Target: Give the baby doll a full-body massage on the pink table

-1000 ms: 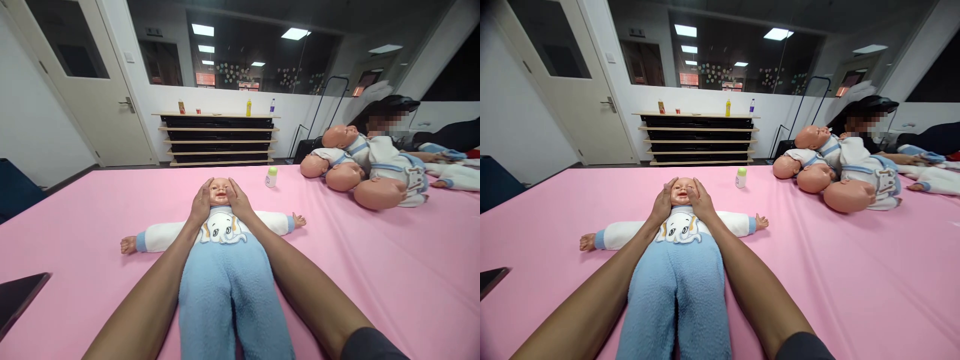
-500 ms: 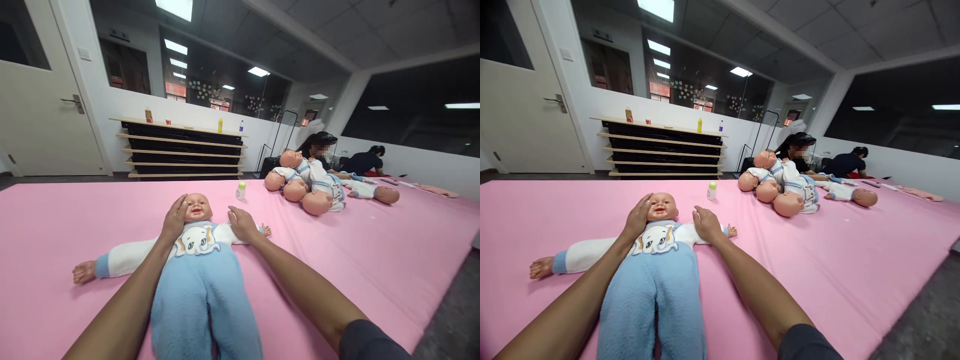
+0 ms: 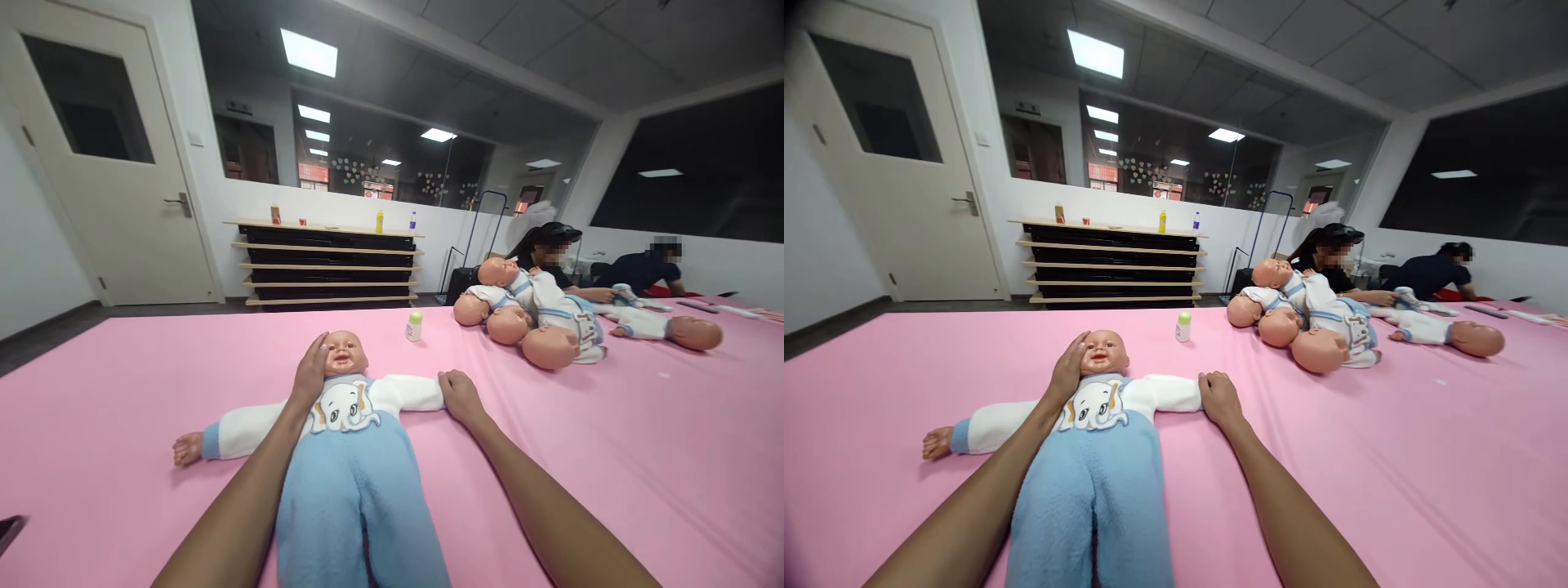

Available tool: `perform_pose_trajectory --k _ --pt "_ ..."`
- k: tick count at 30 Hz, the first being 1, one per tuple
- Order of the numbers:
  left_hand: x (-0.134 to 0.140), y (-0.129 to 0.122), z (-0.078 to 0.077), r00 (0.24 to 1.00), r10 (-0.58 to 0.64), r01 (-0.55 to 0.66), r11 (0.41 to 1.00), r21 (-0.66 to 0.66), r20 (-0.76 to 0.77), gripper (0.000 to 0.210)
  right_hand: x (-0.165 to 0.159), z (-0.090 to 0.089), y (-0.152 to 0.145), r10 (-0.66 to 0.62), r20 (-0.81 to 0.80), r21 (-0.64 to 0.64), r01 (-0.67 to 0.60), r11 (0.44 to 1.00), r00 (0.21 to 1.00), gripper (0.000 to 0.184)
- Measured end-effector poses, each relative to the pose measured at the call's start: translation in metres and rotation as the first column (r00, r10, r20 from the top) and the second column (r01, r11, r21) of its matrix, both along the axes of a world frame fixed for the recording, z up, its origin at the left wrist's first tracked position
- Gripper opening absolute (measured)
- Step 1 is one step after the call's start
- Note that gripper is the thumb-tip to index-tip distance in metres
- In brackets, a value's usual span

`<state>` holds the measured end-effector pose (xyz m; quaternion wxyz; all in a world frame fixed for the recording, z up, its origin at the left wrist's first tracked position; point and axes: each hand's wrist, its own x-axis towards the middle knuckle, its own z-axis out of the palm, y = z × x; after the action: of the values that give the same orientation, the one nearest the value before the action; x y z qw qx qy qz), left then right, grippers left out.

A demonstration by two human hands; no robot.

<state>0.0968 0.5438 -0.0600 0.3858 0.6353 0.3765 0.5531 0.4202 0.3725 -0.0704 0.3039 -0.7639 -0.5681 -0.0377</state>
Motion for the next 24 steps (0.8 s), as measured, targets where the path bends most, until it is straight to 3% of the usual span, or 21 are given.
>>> perform_pose_trajectory --k 4,8,12,17,20,24 --pt "-0.003 0.005 -0.001 0.999 -0.008 0.008 1.000 0.000 -0.054 0.056 -0.002 0.000 -0.002 -0.033 -0.027 0.040 0.034 0.999 0.999 0.054" --pt "-0.008 0.000 0.002 0.991 0.054 -0.054 0.999 0.000 -0.119 0.058 -0.002 0.000 -0.002 -0.014 -0.171 0.078 0.028 0.997 0.985 0.051" --pt "-0.011 -0.016 0.010 0.955 0.202 -0.203 0.979 0.019 -0.215 0.060 0.002 -0.001 0.003 0.006 -0.360 0.163 0.056 0.985 0.933 0.045" --pt "-0.018 -0.037 0.033 0.864 0.417 -0.370 0.906 0.208 -0.282 0.055 0.004 -0.001 0.006 -0.018 -0.516 0.193 0.136 0.972 0.857 0.044" --pt "-0.047 -0.051 0.043 0.799 0.451 -0.356 0.888 0.291 -0.397 0.052 0.003 0.000 0.005 -0.030 -0.551 0.202 0.168 0.965 0.834 0.044" --pt "-0.115 -0.077 0.033 0.594 0.500 -0.371 0.865 0.338 -0.630 0.053 -0.002 0.000 0.005 0.019 -0.546 0.235 0.131 0.963 0.837 0.047"
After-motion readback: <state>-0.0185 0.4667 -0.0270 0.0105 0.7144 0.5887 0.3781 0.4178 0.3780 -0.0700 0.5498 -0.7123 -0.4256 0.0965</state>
